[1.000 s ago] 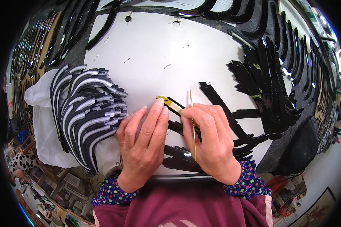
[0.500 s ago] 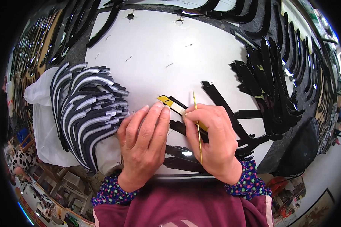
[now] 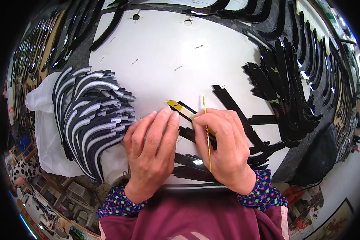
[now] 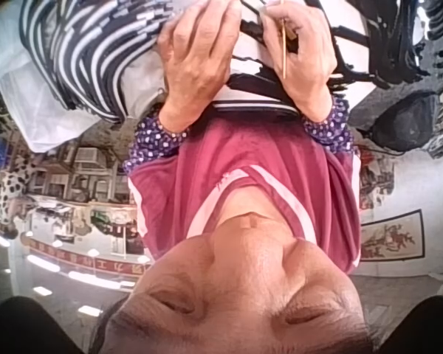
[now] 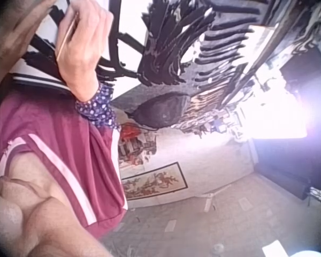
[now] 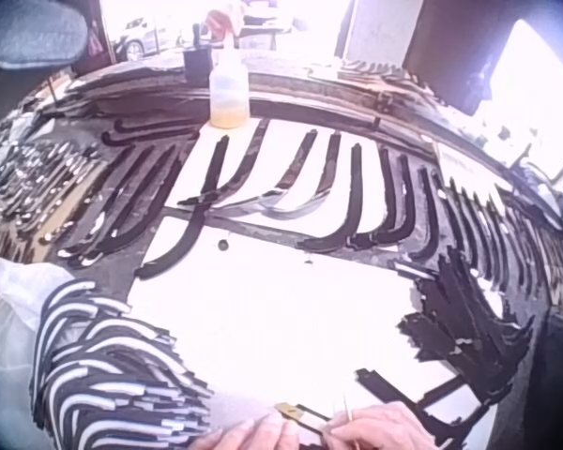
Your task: Applying adhesive to small black shoe components using a thin applicator stick.
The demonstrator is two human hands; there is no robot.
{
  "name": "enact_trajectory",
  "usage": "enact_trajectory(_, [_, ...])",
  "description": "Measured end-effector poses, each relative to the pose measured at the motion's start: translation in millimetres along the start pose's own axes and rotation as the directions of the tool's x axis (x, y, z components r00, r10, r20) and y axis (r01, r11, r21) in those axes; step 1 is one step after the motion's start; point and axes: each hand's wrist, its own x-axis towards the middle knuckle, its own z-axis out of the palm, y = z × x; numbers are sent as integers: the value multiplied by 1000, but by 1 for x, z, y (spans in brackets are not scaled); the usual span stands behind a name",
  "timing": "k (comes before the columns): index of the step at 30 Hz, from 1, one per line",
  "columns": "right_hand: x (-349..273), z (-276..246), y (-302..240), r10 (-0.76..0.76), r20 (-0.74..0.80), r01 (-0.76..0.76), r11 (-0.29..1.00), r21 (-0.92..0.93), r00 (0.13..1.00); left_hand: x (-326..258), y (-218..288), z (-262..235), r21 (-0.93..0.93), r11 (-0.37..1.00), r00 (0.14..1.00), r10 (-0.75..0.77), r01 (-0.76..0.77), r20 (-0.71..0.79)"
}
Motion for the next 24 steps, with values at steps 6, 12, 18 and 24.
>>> enact_trajectory(6, [0,0,-1,2,2,-2,1000,-13,1000,0,0,-1,10,1000,1000,6,-6,16])
enact_trajectory(12, [1,0,-2,2,0,-2,1000,-31,1000,1,0,-1,25,999,999,20,-21,27])
enact_trajectory(18, [1,-1,-2,-7,3,7,999,-38,1000,1,0,-1,17,1000,999,22,-23,27])
enact_trajectory(24, [2,2,0,-34,-9,34,999,-38,999,0,-1,-1,14,1000,999,22,-23,35])
